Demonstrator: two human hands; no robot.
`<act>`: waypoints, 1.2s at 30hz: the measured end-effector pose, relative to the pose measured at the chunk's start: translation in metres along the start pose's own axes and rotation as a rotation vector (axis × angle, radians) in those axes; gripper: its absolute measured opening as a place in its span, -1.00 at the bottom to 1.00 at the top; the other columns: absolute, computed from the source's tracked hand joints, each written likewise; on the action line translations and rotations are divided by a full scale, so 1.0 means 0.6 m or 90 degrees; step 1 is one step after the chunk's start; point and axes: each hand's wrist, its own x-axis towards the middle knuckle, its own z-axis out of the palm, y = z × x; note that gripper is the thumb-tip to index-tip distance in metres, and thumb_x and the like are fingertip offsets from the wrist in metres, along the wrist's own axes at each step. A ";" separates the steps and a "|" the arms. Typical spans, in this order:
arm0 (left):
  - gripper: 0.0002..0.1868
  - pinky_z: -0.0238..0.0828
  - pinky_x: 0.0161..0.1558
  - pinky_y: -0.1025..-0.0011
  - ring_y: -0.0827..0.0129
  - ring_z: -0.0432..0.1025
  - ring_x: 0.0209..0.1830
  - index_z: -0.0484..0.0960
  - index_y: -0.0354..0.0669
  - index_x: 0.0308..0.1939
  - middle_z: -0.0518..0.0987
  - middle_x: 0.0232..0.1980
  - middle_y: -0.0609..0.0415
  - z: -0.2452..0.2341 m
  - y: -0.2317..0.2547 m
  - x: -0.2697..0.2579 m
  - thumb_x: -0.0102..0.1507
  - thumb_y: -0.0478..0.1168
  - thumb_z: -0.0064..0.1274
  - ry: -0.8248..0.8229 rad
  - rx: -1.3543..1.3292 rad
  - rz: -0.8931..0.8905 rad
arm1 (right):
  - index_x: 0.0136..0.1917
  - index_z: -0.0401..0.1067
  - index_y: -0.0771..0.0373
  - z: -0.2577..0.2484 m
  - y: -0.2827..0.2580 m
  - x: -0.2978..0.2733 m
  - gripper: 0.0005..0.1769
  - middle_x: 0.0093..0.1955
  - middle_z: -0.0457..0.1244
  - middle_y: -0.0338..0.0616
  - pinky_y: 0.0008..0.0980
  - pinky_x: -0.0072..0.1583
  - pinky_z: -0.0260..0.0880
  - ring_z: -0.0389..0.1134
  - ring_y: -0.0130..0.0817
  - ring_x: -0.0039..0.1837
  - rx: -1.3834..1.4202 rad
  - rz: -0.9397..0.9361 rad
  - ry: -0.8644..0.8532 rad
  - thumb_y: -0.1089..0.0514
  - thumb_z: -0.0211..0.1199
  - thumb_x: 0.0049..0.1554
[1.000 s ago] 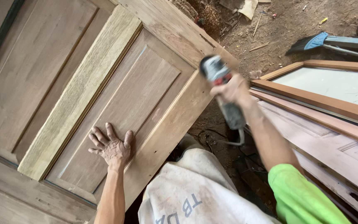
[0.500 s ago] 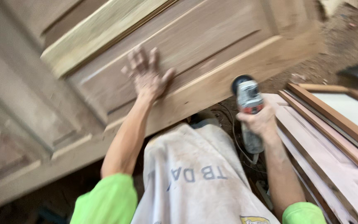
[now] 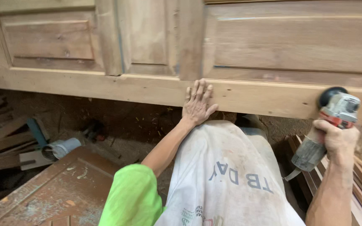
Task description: The person uses an electric orbital sander to smooth the surface of a large wooden door. They systematically move the tool across the flat panels and raised frames, holding the door steady with their left hand while operating the sander with their right hand.
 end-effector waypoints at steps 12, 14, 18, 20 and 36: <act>-0.19 -0.61 0.64 -0.04 0.12 -0.47 0.76 -0.16 0.10 0.71 -0.40 0.75 0.12 -0.038 -0.345 -0.125 0.49 0.33 -0.41 0.069 0.117 -0.214 | 0.26 0.26 0.14 0.543 -0.193 -0.267 -0.08 0.10 0.37 0.01 -0.11 0.12 0.48 0.44 -0.07 0.11 -0.618 -0.148 -0.360 -0.28 0.53 -0.22; -0.18 -0.55 0.61 -0.16 0.05 -0.43 0.74 -0.12 0.04 0.70 -0.34 0.74 0.06 -0.064 -0.385 -0.135 0.48 0.31 -0.36 0.081 0.058 -0.277 | 0.21 0.27 0.19 0.599 -0.218 -0.304 -0.15 0.04 0.39 0.04 -0.10 0.11 0.48 0.46 -0.06 0.06 -0.646 -0.188 -0.382 -0.26 0.51 -0.18; -0.16 -0.50 0.59 -0.21 -0.01 -0.41 0.73 -0.06 0.07 0.69 -0.28 0.74 0.01 -0.097 -0.418 -0.156 0.44 0.32 -0.28 0.095 -0.033 -0.317 | 0.20 0.30 0.20 0.640 -0.233 -0.331 -0.18 0.04 0.39 0.08 -0.09 0.15 0.44 0.42 0.00 0.10 -0.616 -0.216 -0.374 -0.25 0.51 -0.16; -0.16 -0.49 0.59 -0.24 0.00 -0.40 0.73 -0.04 0.08 0.68 -0.25 0.74 0.01 -0.103 -0.422 -0.160 0.44 0.33 -0.26 0.087 -0.041 -0.321 | 0.23 0.30 0.19 0.622 -0.229 -0.323 -0.17 0.07 0.39 0.06 -0.10 0.16 0.45 0.43 -0.04 0.11 -0.607 -0.180 -0.364 -0.23 0.50 -0.17; 0.02 -0.60 0.48 -0.41 -0.18 -0.57 0.67 -0.27 0.04 0.68 -0.47 0.70 0.00 -0.050 -0.420 -0.136 0.37 0.45 -0.22 0.149 0.063 -0.274 | 0.08 0.51 0.30 0.276 -0.068 -0.176 -0.57 -0.04 0.36 -0.06 -0.17 0.03 0.44 0.40 -0.28 -0.07 -0.023 0.038 0.017 0.17 0.43 -0.07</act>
